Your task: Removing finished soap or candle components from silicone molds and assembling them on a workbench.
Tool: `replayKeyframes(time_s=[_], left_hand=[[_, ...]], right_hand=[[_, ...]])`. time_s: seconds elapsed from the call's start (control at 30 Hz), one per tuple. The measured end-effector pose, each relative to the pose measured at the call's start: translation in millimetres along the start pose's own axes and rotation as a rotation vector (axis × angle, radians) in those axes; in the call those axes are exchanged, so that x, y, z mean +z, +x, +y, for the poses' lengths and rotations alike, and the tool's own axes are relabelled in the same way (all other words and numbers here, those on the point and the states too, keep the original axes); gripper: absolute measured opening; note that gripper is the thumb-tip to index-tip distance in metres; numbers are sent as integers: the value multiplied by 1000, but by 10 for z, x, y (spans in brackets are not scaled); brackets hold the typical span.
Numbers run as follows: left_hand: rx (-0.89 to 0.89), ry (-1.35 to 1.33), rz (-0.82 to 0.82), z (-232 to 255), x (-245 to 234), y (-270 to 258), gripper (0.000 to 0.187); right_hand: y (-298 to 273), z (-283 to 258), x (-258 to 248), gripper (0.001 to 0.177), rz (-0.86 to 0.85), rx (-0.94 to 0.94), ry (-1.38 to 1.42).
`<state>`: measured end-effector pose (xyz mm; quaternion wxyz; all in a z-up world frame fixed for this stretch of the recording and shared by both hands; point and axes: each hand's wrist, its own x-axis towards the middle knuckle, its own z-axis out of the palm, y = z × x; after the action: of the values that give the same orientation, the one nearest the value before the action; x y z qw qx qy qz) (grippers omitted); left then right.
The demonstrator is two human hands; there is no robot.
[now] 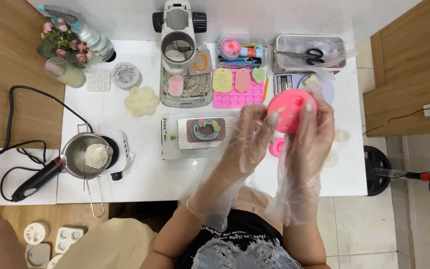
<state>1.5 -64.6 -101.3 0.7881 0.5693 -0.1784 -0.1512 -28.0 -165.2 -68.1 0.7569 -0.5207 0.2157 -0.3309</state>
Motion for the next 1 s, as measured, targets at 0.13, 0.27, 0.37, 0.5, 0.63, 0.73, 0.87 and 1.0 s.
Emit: replayKeyframes(time_s=[0.13, 0.27, 0.37, 0.5, 0.63, 0.73, 0.87, 1.0], left_hand=[[135, -12, 65, 161, -26, 110, 39], [-60, -42, 16, 332, -116, 123, 35], [-111, -56, 38, 328, -124, 120, 34], [-215, -452, 91, -4, -73, 129, 29], [-198, -507, 124, 316, -79, 130, 27], [-89, -511, 59, 342, -90, 81, 26], [243, 106, 41, 536, -210, 131, 33], [642, 834, 16, 543, -342, 182, 62]], right_hand=[[-47, 37, -36, 27, -36, -111, -83], [-93, -21, -18, 22, -118, -127, -109], [-125, -56, 14, 22, -149, -114, -140], [-192, -296, 238, 28, -132, -363, -450], [-307, -236, 125, 27, -84, -615, -646], [-322, -233, 113, 23, -141, -722, -684], [-319, -217, 117, 24, -209, -644, -686], [-357, -285, 157, 26, -200, -452, -536]])
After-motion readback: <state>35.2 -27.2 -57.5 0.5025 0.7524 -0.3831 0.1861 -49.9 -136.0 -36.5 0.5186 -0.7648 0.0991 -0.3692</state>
